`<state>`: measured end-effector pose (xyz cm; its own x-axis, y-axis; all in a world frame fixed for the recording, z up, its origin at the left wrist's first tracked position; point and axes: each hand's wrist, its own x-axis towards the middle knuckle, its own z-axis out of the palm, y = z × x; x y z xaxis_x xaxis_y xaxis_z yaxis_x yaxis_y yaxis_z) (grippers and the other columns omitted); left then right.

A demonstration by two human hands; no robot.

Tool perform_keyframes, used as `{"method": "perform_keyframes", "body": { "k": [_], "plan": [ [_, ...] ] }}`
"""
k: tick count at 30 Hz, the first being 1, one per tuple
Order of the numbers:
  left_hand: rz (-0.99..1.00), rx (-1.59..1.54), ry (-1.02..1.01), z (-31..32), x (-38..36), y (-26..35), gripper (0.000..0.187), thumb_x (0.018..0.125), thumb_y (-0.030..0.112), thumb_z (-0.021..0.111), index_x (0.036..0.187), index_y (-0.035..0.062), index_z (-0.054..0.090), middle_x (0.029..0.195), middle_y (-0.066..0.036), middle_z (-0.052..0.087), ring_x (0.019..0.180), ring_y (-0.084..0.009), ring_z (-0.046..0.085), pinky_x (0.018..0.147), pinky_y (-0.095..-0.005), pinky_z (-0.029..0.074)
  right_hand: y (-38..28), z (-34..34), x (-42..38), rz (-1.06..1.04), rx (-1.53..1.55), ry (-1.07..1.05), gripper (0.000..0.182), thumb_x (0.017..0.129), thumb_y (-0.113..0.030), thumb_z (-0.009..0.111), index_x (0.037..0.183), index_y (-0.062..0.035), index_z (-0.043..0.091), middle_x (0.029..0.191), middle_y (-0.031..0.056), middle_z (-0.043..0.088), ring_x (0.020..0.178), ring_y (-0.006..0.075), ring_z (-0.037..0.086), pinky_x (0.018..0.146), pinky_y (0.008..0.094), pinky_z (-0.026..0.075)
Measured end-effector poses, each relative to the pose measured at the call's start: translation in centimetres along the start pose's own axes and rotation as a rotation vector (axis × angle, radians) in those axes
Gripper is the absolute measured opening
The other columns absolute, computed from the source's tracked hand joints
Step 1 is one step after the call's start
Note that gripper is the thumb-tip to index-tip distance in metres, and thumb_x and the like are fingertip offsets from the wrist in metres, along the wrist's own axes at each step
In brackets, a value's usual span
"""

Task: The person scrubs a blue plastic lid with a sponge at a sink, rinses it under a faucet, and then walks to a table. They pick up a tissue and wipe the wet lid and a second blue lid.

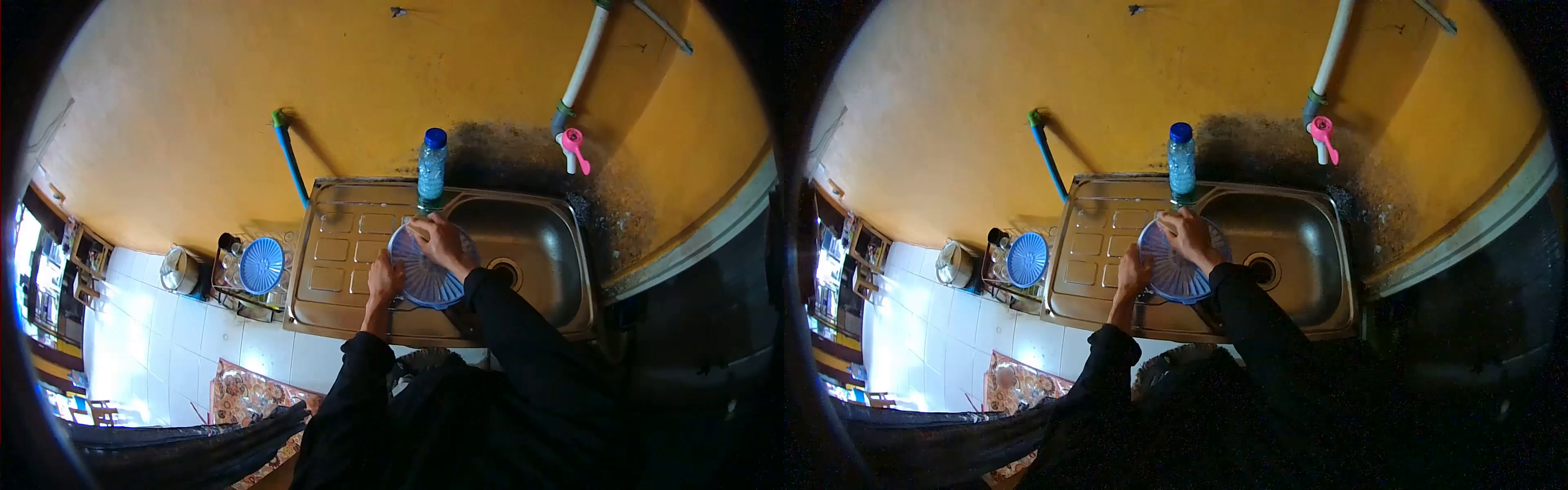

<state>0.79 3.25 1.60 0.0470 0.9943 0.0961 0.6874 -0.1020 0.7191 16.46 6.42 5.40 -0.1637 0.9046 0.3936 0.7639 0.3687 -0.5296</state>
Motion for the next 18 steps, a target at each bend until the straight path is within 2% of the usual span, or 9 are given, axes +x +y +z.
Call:
{"method": "perform_keyframes", "body": {
  "k": [1, 3, 4, 7, 9, 12, 15, 16, 18],
  "plan": [
    [-0.003, 0.000, 0.002, -0.1, -0.1, 0.2, 0.030, 0.072, 0.022, 0.052, 0.091, 0.0007, 0.043, 0.082, -0.027, 0.055, 0.078, -0.0432, 0.052, 0.068, -0.0508, 0.040, -0.3, 0.3, -0.3, -0.002, 0.002, -0.003, 0.023, 0.073, -0.014, 0.060, 0.096, -0.0120, 0.061, 0.085, 0.0123, 0.053, 0.077, 0.0288, 0.053, 0.066, 0.0385, 0.044],
    [-0.102, -0.035, -0.066, -0.4, 0.0, 0.6, 0.029, 0.073, 0.024, 0.051, 0.089, 0.0007, 0.044, 0.081, -0.027, 0.055, 0.078, -0.0428, 0.052, 0.068, -0.0509, 0.040, -1.4, 1.1, -1.4, -0.257, 0.130, -0.017, 0.023, 0.073, -0.014, 0.060, 0.096, -0.0129, 0.061, 0.087, 0.0129, 0.053, 0.076, 0.0285, 0.054, 0.065, 0.0381, 0.044],
    [-0.106, -0.035, -0.061, -0.4, 0.1, 0.5, 0.029, 0.073, 0.024, 0.051, 0.089, 0.0007, 0.044, 0.081, -0.027, 0.055, 0.078, -0.0428, 0.052, 0.068, -0.0509, 0.040, -1.8, 1.2, -2.0, -0.293, 0.072, 0.033, 0.025, 0.070, -0.014, 0.061, 0.095, -0.0144, 0.061, 0.090, 0.0131, 0.054, 0.078, 0.0286, 0.054, 0.064, 0.0373, 0.044],
    [-0.077, 0.034, -0.026, 0.1, -0.4, -0.1, 0.030, 0.073, 0.025, 0.050, 0.089, 0.0008, 0.044, 0.080, -0.026, 0.055, 0.078, -0.0428, 0.052, 0.068, -0.0507, 0.041, -0.5, 0.0, -0.3, -0.153, -0.053, -0.045, 0.026, 0.069, -0.013, 0.062, 0.094, -0.0141, 0.061, 0.090, 0.0125, 0.054, 0.079, 0.0286, 0.054, 0.064, 0.0373, 0.044],
    [-0.076, 0.035, -0.018, 0.2, -0.2, -0.2, 0.030, 0.073, 0.025, 0.050, 0.090, 0.0010, 0.045, 0.081, -0.026, 0.055, 0.079, -0.0425, 0.052, 0.068, -0.0508, 0.040, -0.7, 0.0, -0.1, -0.163, -0.111, 0.024, 0.026, 0.068, -0.013, 0.062, 0.095, -0.0155, 0.062, 0.090, 0.0123, 0.054, 0.082, 0.0282, 0.055, 0.069, 0.0345, 0.045],
    [-0.109, 0.024, -0.083, -0.1, -0.2, -0.2, 0.030, 0.073, 0.025, 0.050, 0.091, 0.0012, 0.045, 0.083, -0.025, 0.055, 0.081, -0.0420, 0.052, 0.070, -0.0500, 0.041, -1.6, 0.8, -1.9, -0.463, -0.068, 0.050, 0.024, 0.069, -0.013, 0.061, 0.093, -0.0149, 0.062, 0.090, 0.0114, 0.053, 0.079, 0.0257, 0.055, 0.066, 0.0359, 0.045],
    [-0.120, 0.030, -0.060, -0.3, -0.6, 0.0, 0.030, 0.073, 0.025, 0.050, 0.091, 0.0013, 0.045, 0.084, -0.025, 0.055, 0.082, -0.0413, 0.052, 0.071, -0.0492, 0.041, -0.4, 0.2, -0.2, -0.408, -0.053, 0.005, 0.023, 0.069, -0.012, 0.061, 0.092, -0.0151, 0.063, 0.090, 0.0107, 0.054, 0.080, 0.0260, 0.055, 0.066, 0.0365, 0.046],
    [-0.120, 0.027, -0.056, -0.1, -0.6, 0.1, 0.030, 0.073, 0.025, 0.050, 0.091, 0.0013, 0.045, 0.084, -0.025, 0.055, 0.082, -0.0413, 0.052, 0.071, -0.0492, 0.041, -0.6, -0.3, 0.2, -0.237, -0.147, -0.026, 0.022, 0.070, -0.013, 0.061, 0.092, -0.0152, 0.063, 0.088, 0.0104, 0.054, 0.079, 0.0259, 0.055, 0.064, 0.0371, 0.046],
    [-0.160, 0.078, -0.057, -0.2, -0.3, 0.2, 0.030, 0.074, 0.026, 0.050, 0.091, 0.0013, 0.046, 0.084, -0.025, 0.056, 0.082, -0.0411, 0.053, 0.071, -0.0489, 0.041, -1.2, 0.3, 0.0, -0.272, -0.080, -0.026, 0.022, 0.070, -0.013, 0.061, 0.092, -0.0155, 0.063, 0.088, 0.0107, 0.054, 0.079, 0.0262, 0.055, 0.064, 0.0372, 0.046]
  ]
}}
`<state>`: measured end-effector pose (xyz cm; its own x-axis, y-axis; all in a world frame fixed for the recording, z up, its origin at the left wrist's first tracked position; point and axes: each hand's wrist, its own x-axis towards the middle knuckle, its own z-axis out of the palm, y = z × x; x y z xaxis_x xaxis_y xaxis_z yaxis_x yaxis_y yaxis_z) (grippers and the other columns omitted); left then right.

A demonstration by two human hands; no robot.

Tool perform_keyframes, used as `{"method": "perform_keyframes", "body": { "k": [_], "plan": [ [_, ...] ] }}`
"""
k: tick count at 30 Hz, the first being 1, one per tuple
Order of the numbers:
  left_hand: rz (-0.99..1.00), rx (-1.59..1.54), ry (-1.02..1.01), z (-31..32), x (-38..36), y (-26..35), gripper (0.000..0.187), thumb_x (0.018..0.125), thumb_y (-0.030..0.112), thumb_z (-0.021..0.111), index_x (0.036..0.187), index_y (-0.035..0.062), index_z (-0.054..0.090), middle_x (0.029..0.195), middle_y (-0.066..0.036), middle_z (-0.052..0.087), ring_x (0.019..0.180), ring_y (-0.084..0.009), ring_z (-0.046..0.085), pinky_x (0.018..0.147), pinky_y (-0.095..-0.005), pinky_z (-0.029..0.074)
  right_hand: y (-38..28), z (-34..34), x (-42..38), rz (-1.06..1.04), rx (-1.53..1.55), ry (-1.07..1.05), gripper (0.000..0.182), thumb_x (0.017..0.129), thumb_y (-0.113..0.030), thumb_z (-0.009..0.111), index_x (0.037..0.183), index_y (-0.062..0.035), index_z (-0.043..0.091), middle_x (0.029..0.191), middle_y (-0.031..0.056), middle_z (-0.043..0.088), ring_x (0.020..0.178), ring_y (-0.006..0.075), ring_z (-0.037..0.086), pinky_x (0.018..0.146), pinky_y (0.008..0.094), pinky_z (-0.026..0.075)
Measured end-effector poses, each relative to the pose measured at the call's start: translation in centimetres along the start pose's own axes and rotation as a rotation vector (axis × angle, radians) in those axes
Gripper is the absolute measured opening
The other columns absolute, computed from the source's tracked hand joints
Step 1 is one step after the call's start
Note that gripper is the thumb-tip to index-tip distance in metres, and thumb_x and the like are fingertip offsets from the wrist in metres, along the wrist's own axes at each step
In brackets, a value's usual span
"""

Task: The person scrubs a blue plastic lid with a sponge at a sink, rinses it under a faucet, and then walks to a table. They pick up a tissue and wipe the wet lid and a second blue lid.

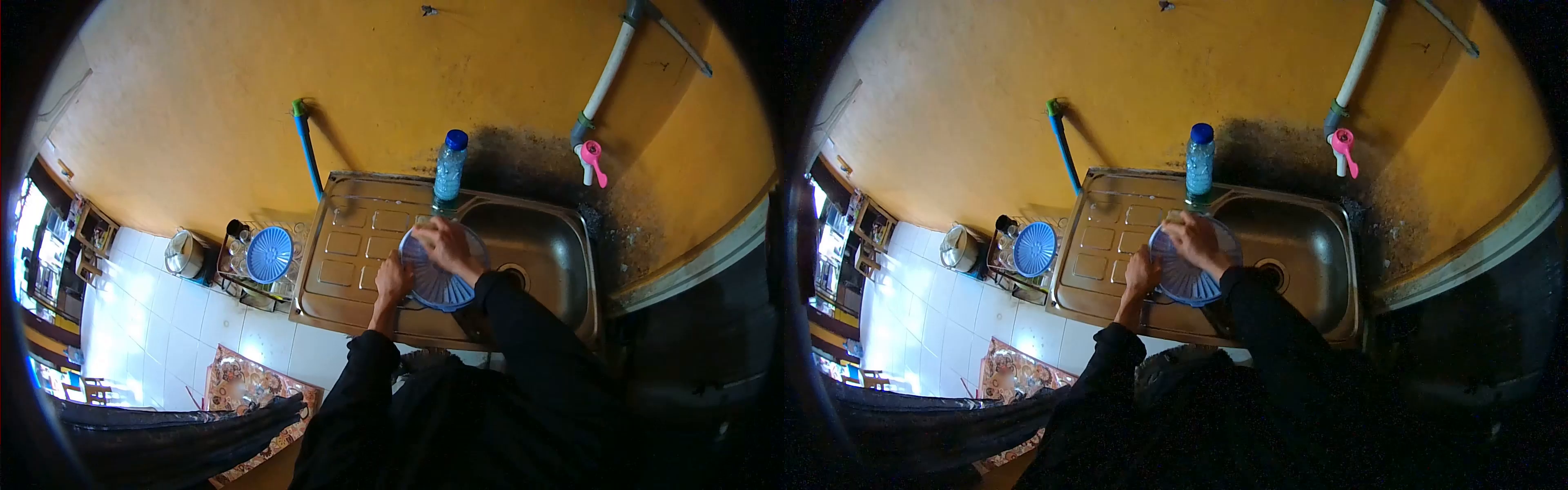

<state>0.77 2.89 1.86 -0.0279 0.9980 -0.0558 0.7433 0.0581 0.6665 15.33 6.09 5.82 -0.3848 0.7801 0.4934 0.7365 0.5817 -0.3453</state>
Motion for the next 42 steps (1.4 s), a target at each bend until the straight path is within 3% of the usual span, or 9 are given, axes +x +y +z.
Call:
{"method": "perform_keyframes", "body": {
  "k": [3, 11, 13, 17, 24, 31, 35, 41, 42],
  "plan": [
    [-0.012, 0.009, -0.037, -1.0, -0.5, 0.4, 0.031, 0.074, 0.027, 0.050, 0.092, 0.0011, 0.046, 0.084, -0.025, 0.056, 0.082, -0.0410, 0.053, 0.071, -0.0492, 0.041, -1.0, 0.3, -1.1, -0.135, 0.057, 0.017, 0.022, 0.070, -0.015, 0.061, 0.092, -0.0160, 0.063, 0.088, 0.0100, 0.055, 0.077, 0.0265, 0.055, 0.066, 0.0368, 0.045],
    [-0.042, -0.044, -0.001, -0.9, -0.7, 1.4, 0.032, 0.075, 0.029, 0.050, 0.091, 0.0012, 0.047, 0.085, -0.025, 0.056, 0.083, -0.0406, 0.053, 0.071, -0.0482, 0.042, 0.9, -1.7, 0.0, 0.156, -0.214, 0.041, 0.026, 0.070, -0.011, 0.059, 0.095, -0.0143, 0.061, 0.085, 0.0095, 0.053, 0.079, 0.0287, 0.054, 0.067, 0.0378, 0.043],
    [-0.054, -0.026, -0.004, -1.1, -0.7, 1.9, 0.032, 0.075, 0.029, 0.049, 0.091, 0.0011, 0.048, 0.086, -0.025, 0.056, 0.083, -0.0407, 0.053, 0.071, -0.0479, 0.042, -0.6, 0.1, 0.1, 0.337, 0.009, 0.052, 0.026, 0.070, -0.012, 0.059, 0.096, -0.0140, 0.060, 0.087, 0.0118, 0.052, 0.084, 0.0305, 0.052, 0.071, 0.0387, 0.043],
    [-0.109, -0.006, 0.000, -0.6, -0.1, 1.2, 0.032, 0.076, 0.028, 0.049, 0.092, 0.0009, 0.047, 0.086, -0.024, 0.056, 0.082, -0.0409, 0.053, 0.071, -0.0483, 0.041, -2.4, 1.7, -0.1, 0.191, 0.160, 0.116, 0.024, 0.071, -0.015, 0.059, 0.096, -0.0134, 0.060, 0.087, 0.0143, 0.052, 0.083, 0.0321, 0.052, 0.070, 0.0388, 0.043],
    [-0.054, -0.046, 0.165, -0.5, -0.9, 0.7, 0.030, 0.077, 0.026, 0.047, 0.092, -0.0003, 0.045, 0.083, -0.024, 0.055, 0.077, -0.0424, 0.053, 0.067, -0.0497, 0.041, 3.6, -0.3, 0.3, 0.142, -0.245, 0.061, 0.026, 0.071, -0.014, 0.057, 0.097, -0.0138, 0.060, 0.079, 0.0120, 0.049, 0.075, 0.0290, 0.051, 0.062, 0.0383, 0.041],
    [-0.180, -0.080, 0.270, 1.2, -3.2, 3.4, 0.033, 0.076, 0.028, 0.050, 0.093, 0.0004, 0.046, 0.077, -0.023, 0.057, 0.072, -0.0428, 0.053, 0.066, -0.0502, 0.041, 1.0, 0.4, 0.2, 0.506, -0.070, 0.240, 0.022, 0.069, -0.011, 0.059, 0.091, -0.0106, 0.059, 0.087, 0.0133, 0.053, 0.082, 0.0312, 0.053, 0.069, 0.0384, 0.044],
    [-0.131, -0.122, 0.065, -0.2, -2.7, 1.2, 0.040, 0.066, 0.036, 0.058, 0.075, -0.0032, 0.059, 0.074, -0.024, 0.058, 0.075, -0.0389, 0.056, 0.069, -0.0441, 0.044, 2.7, -0.3, -1.6, 0.238, 0.081, 0.121, 0.024, 0.070, -0.017, 0.062, 0.093, -0.0143, 0.059, 0.085, 0.0094, 0.053, 0.076, 0.0288, 0.054, 0.065, 0.0384, 0.044],
    [-0.019, -0.547, 0.062, 0.3, 3.8, -1.2, 0.039, 0.065, 0.027, 0.056, 0.086, -0.0053, 0.055, 0.082, -0.018, 0.058, 0.078, -0.0279, 0.056, 0.066, -0.0375, 0.044, 2.9, -3.1, -3.9, 0.024, 0.143, -0.099, 0.030, 0.065, -0.015, 0.065, 0.095, -0.0147, 0.061, 0.091, 0.0069, 0.054, 0.083, 0.0263, 0.053, 0.072, 0.0373, 0.043],
    [-0.039, -0.542, -0.095, 0.3, 5.5, -2.3, 0.037, 0.065, 0.025, 0.056, 0.087, -0.0054, 0.056, 0.082, -0.017, 0.059, 0.076, -0.0264, 0.056, 0.066, -0.0361, 0.044, 2.5, -3.6, -3.8, 0.012, 0.124, -0.108, 0.030, 0.065, -0.013, 0.065, 0.094, -0.0155, 0.061, 0.092, 0.0062, 0.054, 0.084, 0.0262, 0.053, 0.072, 0.0373, 0.042]
  ]
}}
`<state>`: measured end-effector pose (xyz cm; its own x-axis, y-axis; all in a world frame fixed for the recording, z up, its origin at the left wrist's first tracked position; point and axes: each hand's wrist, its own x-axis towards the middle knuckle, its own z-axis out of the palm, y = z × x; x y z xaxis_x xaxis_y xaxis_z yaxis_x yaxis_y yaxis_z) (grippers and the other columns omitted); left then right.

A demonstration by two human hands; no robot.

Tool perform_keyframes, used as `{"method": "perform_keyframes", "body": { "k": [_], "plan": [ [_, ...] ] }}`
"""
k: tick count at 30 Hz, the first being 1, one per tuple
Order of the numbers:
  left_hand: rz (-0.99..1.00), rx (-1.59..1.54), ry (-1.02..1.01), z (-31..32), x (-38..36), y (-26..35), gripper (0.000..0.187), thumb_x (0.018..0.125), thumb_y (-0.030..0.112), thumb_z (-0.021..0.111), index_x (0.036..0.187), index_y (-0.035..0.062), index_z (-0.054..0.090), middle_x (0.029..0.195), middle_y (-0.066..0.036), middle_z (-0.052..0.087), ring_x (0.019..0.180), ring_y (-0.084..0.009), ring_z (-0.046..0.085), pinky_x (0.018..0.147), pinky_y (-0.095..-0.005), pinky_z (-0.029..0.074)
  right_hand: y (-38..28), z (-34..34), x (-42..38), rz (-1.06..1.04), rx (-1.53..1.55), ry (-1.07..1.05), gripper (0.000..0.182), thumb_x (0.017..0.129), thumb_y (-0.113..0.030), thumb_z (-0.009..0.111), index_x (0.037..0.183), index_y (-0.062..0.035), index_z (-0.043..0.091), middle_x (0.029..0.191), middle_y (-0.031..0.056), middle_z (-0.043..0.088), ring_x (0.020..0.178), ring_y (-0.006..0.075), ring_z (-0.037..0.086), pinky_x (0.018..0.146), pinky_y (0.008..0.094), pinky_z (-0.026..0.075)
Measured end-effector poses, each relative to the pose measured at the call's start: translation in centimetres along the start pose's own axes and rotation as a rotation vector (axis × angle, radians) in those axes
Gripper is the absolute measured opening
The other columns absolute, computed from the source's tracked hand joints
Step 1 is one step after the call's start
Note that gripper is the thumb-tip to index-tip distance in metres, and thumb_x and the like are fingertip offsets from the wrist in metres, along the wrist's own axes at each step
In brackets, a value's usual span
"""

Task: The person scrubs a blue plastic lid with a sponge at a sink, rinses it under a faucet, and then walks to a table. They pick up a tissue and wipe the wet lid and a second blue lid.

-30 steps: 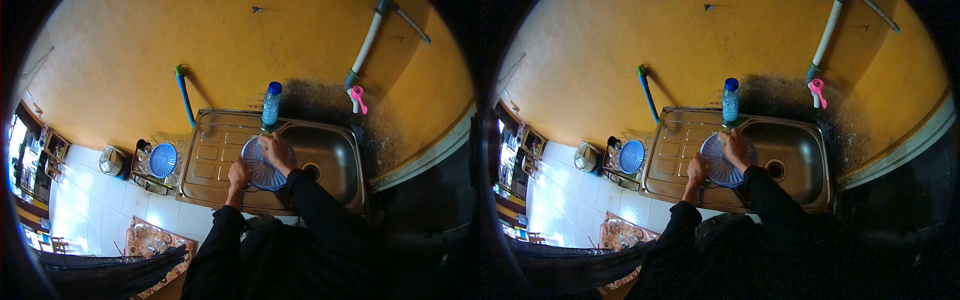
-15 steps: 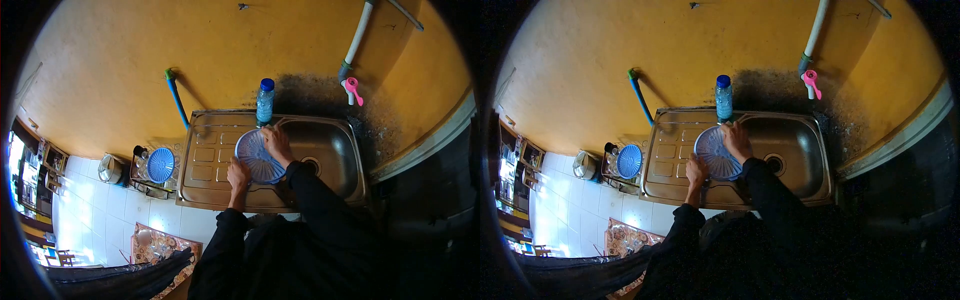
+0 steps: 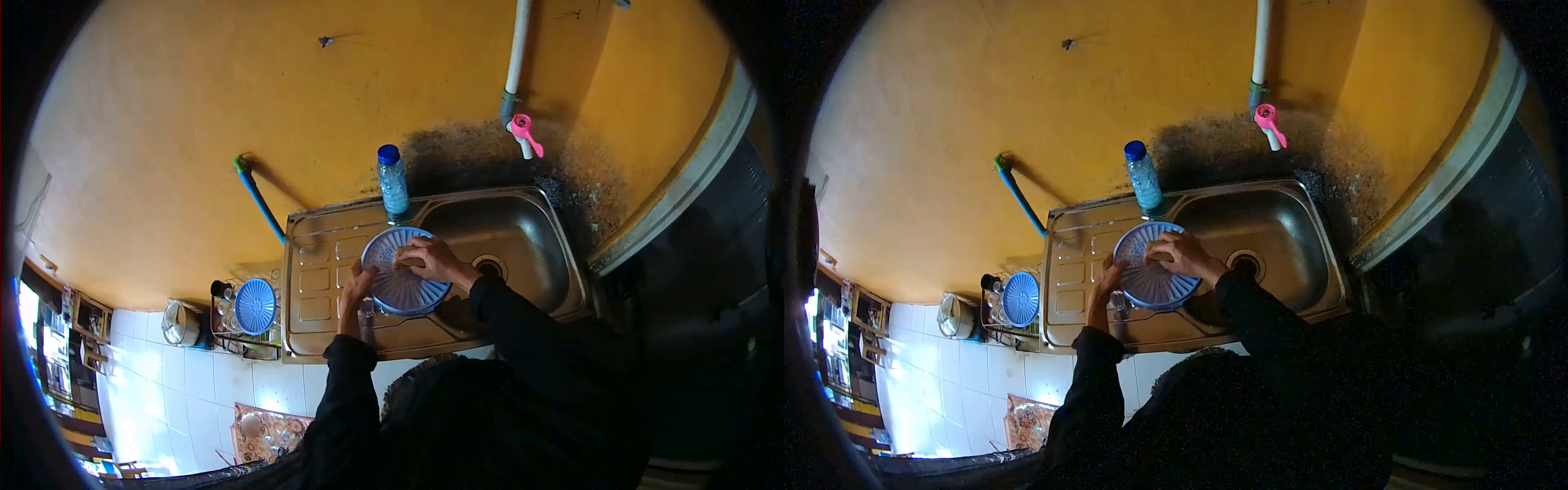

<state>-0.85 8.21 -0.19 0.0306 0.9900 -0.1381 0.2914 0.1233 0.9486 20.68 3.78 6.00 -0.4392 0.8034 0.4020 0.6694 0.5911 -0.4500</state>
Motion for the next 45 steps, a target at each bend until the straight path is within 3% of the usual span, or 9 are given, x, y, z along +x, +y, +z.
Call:
{"method": "perform_keyframes", "body": {
  "k": [7, 9, 12, 16, 19, 22, 24, 28, 45],
  "plan": [
    [-0.135, 0.112, -0.510, -2.0, -3.8, 2.7, 0.028, 0.068, 0.023, 0.061, 0.063, -0.0043, 0.061, 0.053, -0.008, 0.058, 0.041, -0.0192, 0.055, 0.036, -0.0286, 0.043, 1.6, 0.6, 0.1, 0.042, 0.055, -0.050, 0.031, 0.065, -0.014, 0.066, 0.095, -0.0176, 0.061, 0.093, 0.0044, 0.054, 0.087, 0.0243, 0.052, 0.074, 0.0383, 0.041],
    [-0.187, 0.112, -0.459, -2.0, -4.5, 2.0, 0.030, 0.066, 0.026, 0.065, 0.060, -0.0036, 0.061, 0.053, -0.011, 0.058, 0.043, -0.0210, 0.056, 0.041, -0.0308, 0.045, 1.4, 0.5, 0.4, 0.095, 0.077, -0.015, 0.031, 0.065, -0.016, 0.067, 0.095, -0.0184, 0.061, 0.094, 0.0041, 0.053, 0.089, 0.0234, 0.051, 0.075, 0.0378, 0.040],
    [0.093, 0.445, -0.038, -1.9, -4.0, 1.9, 0.042, 0.059, 0.027, 0.069, 0.089, -0.0008, 0.058, 0.073, -0.017, 0.061, 0.066, -0.0257, 0.060, 0.062, -0.0337, 0.047, 1.2, 0.5, 0.6, 0.013, -0.051, -0.077, 0.028, 0.066, -0.015, 0.066, 0.094, -0.0180, 0.062, 0.095, 0.0048, 0.053, 0.090, 0.0239, 0.051, 0.076, 0.0369, 0.041],
    [0.166, 0.364, -0.152, -1.1, -0.2, 1.4, 0.051, 0.060, 0.023, 0.066, 0.105, 0.0023, 0.052, 0.081, -0.018, 0.060, 0.073, -0.0265, 0.059, 0.065, -0.0345, 0.047, 0.6, 0.4, 0.7, -0.094, -0.125, -0.047, 0.025, 0.068, -0.016, 0.065, 0.093, -0.0171, 0.062, 0.094, 0.0062, 0.053, 0.090, 0.0254, 0.051, 0.076, 0.0362, 0.041],
    [0.351, 0.444, -0.156, -0.5, -1.0, 2.5, 0.049, 0.063, 0.018, 0.061, 0.107, 0.0010, 0.050, 0.081, -0.020, 0.059, 0.075, -0.0288, 0.059, 0.066, -0.0363, 0.046, 1.4, 0.9, 1.1, -0.031, -0.019, -0.118, 0.026, 0.069, -0.015, 0.063, 0.095, -0.0177, 0.061, 0.096, 0.0078, 0.052, 0.087, 0.0266, 0.052, 0.075, 0.0371, 0.042],
    [0.321, 0.315, -0.124, 1.0, -2.6, 2.8, 0.042, 0.067, 0.014, 0.053, 0.106, -0.0002, 0.049, 0.083, -0.024, 0.058, 0.079, -0.0367, 0.056, 0.067, -0.0418, 0.044, 1.2, 2.1, 2.1, 0.112, 0.008, 0.200, 0.027, 0.070, -0.015, 0.062, 0.097, -0.0181, 0.061, 0.098, 0.0100, 0.052, 0.083, 0.0284, 0.054, 0.070, 0.0384, 0.044],
    [0.328, 0.332, -0.035, 1.7, -3.1, 3.1, 0.037, 0.070, 0.012, 0.046, 0.105, -0.0007, 0.050, 0.081, -0.026, 0.057, 0.080, -0.0403, 0.055, 0.068, -0.0439, 0.044, -0.5, 2.6, 3.4, 0.464, -0.049, 0.142, 0.028, 0.071, -0.008, 0.058, 0.099, -0.0119, 0.058, 0.100, 0.0164, 0.049, 0.087, 0.0327, 0.052, 0.070, 0.0401, 0.044],
    [0.261, 0.367, 0.029, 2.1, -3.1, 3.2, 0.035, 0.071, 0.011, 0.045, 0.104, -0.0010, 0.051, 0.081, -0.026, 0.056, 0.080, -0.0397, 0.055, 0.070, -0.0443, 0.043, -1.8, 4.3, 2.9, 0.061, -0.045, 0.090, 0.023, 0.072, -0.012, 0.057, 0.094, -0.0159, 0.061, 0.089, 0.0152, 0.050, 0.074, 0.0318, 0.055, 0.062, 0.0407, 0.045],
    [0.320, 0.293, 0.191, 2.8, -3.3, 1.9, 0.034, 0.067, 0.005, 0.047, 0.099, -0.0048, 0.053, 0.074, -0.026, 0.057, 0.068, -0.0380, 0.057, 0.061, -0.0427, 0.046, -1.2, 2.6, 4.7, 0.276, -0.167, -0.024, 0.025, 0.075, -0.005, 0.049, 0.099, -0.0072, 0.054, 0.096, 0.0199, 0.047, 0.086, 0.0351, 0.052, 0.065, 0.0425, 0.044]
  ]
}}
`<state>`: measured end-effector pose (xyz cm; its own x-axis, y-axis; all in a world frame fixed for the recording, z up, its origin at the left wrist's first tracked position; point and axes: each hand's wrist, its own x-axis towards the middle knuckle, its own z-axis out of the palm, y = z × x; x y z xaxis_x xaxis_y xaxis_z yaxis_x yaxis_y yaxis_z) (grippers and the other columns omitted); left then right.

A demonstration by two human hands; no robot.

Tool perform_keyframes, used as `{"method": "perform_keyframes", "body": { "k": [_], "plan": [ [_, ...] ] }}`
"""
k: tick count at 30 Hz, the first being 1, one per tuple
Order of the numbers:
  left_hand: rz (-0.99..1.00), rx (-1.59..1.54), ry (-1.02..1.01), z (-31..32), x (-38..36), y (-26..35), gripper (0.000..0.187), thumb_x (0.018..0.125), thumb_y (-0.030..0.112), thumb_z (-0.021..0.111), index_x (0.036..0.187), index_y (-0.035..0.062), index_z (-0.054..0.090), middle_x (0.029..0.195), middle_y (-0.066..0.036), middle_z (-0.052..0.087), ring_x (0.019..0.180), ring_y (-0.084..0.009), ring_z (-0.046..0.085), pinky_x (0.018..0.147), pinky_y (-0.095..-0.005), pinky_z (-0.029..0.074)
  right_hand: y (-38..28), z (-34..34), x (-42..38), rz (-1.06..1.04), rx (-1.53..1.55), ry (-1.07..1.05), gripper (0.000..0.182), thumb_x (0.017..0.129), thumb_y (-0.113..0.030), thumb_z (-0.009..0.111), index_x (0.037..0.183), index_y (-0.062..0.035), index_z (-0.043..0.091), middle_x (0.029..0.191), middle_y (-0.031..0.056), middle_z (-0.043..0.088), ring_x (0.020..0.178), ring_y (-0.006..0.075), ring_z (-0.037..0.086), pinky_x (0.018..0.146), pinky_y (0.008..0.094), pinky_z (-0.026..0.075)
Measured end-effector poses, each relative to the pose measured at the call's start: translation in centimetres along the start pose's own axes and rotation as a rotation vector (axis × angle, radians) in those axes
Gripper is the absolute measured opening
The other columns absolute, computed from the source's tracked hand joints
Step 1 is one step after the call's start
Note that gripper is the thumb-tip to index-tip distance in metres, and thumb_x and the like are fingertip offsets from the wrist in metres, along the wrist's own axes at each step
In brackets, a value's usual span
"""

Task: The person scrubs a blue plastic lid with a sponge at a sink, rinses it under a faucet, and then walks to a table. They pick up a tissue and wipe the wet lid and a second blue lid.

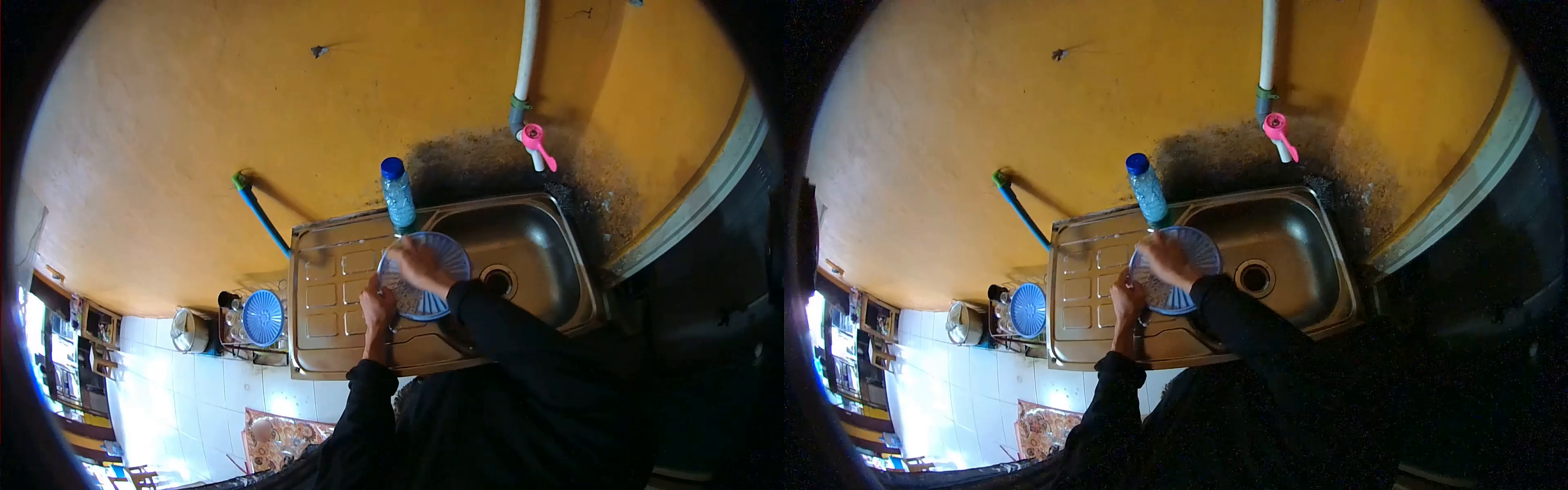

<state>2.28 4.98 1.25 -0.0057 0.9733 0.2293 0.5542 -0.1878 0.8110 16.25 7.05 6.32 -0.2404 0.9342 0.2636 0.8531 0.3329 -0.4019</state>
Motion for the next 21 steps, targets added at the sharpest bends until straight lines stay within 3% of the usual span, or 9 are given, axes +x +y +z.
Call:
{"method": "perform_keyframes", "body": {
  "k": [1, 2, 5, 6, 9, 11, 12, 17, 21],
  "plan": [
    [0.000, 0.039, 0.000, -0.1, 0.1, 0.0, 0.034, 0.067, 0.006, 0.047, 0.099, -0.0044, 0.053, 0.074, -0.026, 0.057, 0.067, -0.0380, 0.057, 0.060, -0.0427, 0.046, -0.7, 0.9, -0.7, -0.074, 0.093, -0.023, 0.027, 0.074, -0.004, 0.048, 0.100, -0.0081, 0.054, 0.099, 0.0201, 0.047, 0.088, 0.0355, 0.052, 0.069, 0.0418, 0.045],
    [0.003, 0.037, -0.008, 0.0, 0.2, 0.0, 0.034, 0.067, 0.006, 0.047, 0.099, -0.0044, 0.053, 0.074, -0.026, 0.057, 0.067, -0.0380, 0.057, 0.060, -0.0427, 0.046, -1.0, 2.4, -1.2, -0.166, 0.015, 0.129, 0.029, 0.070, -0.006, 0.052, 0.097, -0.0163, 0.057, 0.096, 0.0169, 0.049, 0.084, 0.0338, 0.054, 0.065, 0.0406, 0.046],
    [0.010, -0.022, 0.056, 0.1, -0.4, -0.7, 0.033, 0.067, 0.006, 0.048, 0.098, -0.0016, 0.055, 0.070, -0.025, 0.057, 0.064, -0.0375, 0.057, 0.057, -0.0429, 0.045, 0.5, 0.6, -0.6, -0.039, -0.015, 0.044, 0.030, 0.071, -0.007, 0.052, 0.098, -0.0166, 0.057, 0.098, 0.0165, 0.049, 0.088, 0.0334, 0.053, 0.068, 0.0404, 0.045],
    [0.012, -0.021, 0.055, -0.1, -0.5, -0.3, 0.033, 0.067, 0.006, 0.048, 0.098, -0.0016, 0.055, 0.070, -0.025, 0.057, 0.064, -0.0375, 0.057, 0.057, -0.0429, 0.045, 2.1, -0.4, 0.0, -0.036, -0.025, 0.009, 0.024, 0.074, -0.008, 0.049, 0.098, -0.0063, 0.052, 0.099, 0.0174, 0.044, 0.093, 0.0343, 0.047, 0.071, 0.0435, 0.042],
    [-0.081, -0.069, 0.016, -0.3, -0.6, 0.8, 0.033, 0.067, 0.006, 0.048, 0.098, -0.0019, 0.055, 0.069, -0.025, 0.056, 0.062, -0.0367, 0.057, 0.055, -0.0426, 0.044, 4.4, -0.2, -0.1, -0.026, -0.262, 0.149, 0.025, 0.074, -0.009, 0.048, 0.098, -0.0053, 0.052, 0.097, 0.0179, 0.044, 0.092, 0.0356, 0.046, 0.072, 0.0439, 0.041],
    [0.054, -0.048, 0.111, 0.3, -0.4, 0.6, 0.032, 0.067, 0.006, 0.048, 0.097, -0.0024, 0.055, 0.066, -0.023, 0.056, 0.058, -0.0349, 0.057, 0.053, -0.0413, 0.043, 1.7, -0.3, -0.4, 0.209, -0.022, 0.056, 0.028, 0.073, -0.007, 0.049, 0.101, -0.0064, 0.053, 0.096, 0.0180, 0.045, 0.094, 0.0367, 0.046, 0.073, 0.0442, 0.041],
    [0.053, -0.044, 0.104, 0.1, -0.4, 0.6, 0.032, 0.067, 0.006, 0.048, 0.097, -0.0024, 0.055, 0.066, -0.023, 0.056, 0.058, -0.0349, 0.057, 0.053, -0.0413, 0.043, 2.1, 2.7, -0.6, 0.006, -0.164, 0.231, 0.031, 0.069, -0.009, 0.055, 0.099, -0.0136, 0.058, 0.098, 0.0169, 0.047, 0.080, 0.0326, 0.053, 0.063, 0.0409, 0.045],
    [0.034, -0.043, 0.091, -0.4, -0.6, 0.2, 0.032, 0.067, 0.006, 0.049, 0.097, -0.0032, 0.056, 0.061, -0.019, 0.055, 0.053, -0.0319, 0.055, 0.051, -0.0391, 0.042, -0.5, 1.1, -0.9, -0.171, -0.007, 0.168, 0.028, 0.068, -0.010, 0.056, 0.096, -0.0146, 0.060, 0.090, 0.0130, 0.050, 0.072, 0.0313, 0.055, 0.062, 0.0390, 0.046],
    [-0.047, -0.103, 0.105, -0.3, -0.6, -0.3, 0.034, 0.066, 0.005, 0.049, 0.099, -0.0031, 0.055, 0.059, -0.018, 0.055, 0.052, -0.0302, 0.055, 0.050, -0.0381, 0.042, 6.2, -1.4, -0.9, -0.155, -0.228, 0.271, 0.024, 0.071, -0.009, 0.053, 0.094, -0.0128, 0.060, 0.091, 0.0135, 0.048, 0.082, 0.0288, 0.051, 0.064, 0.0405, 0.041]
  ]
}}
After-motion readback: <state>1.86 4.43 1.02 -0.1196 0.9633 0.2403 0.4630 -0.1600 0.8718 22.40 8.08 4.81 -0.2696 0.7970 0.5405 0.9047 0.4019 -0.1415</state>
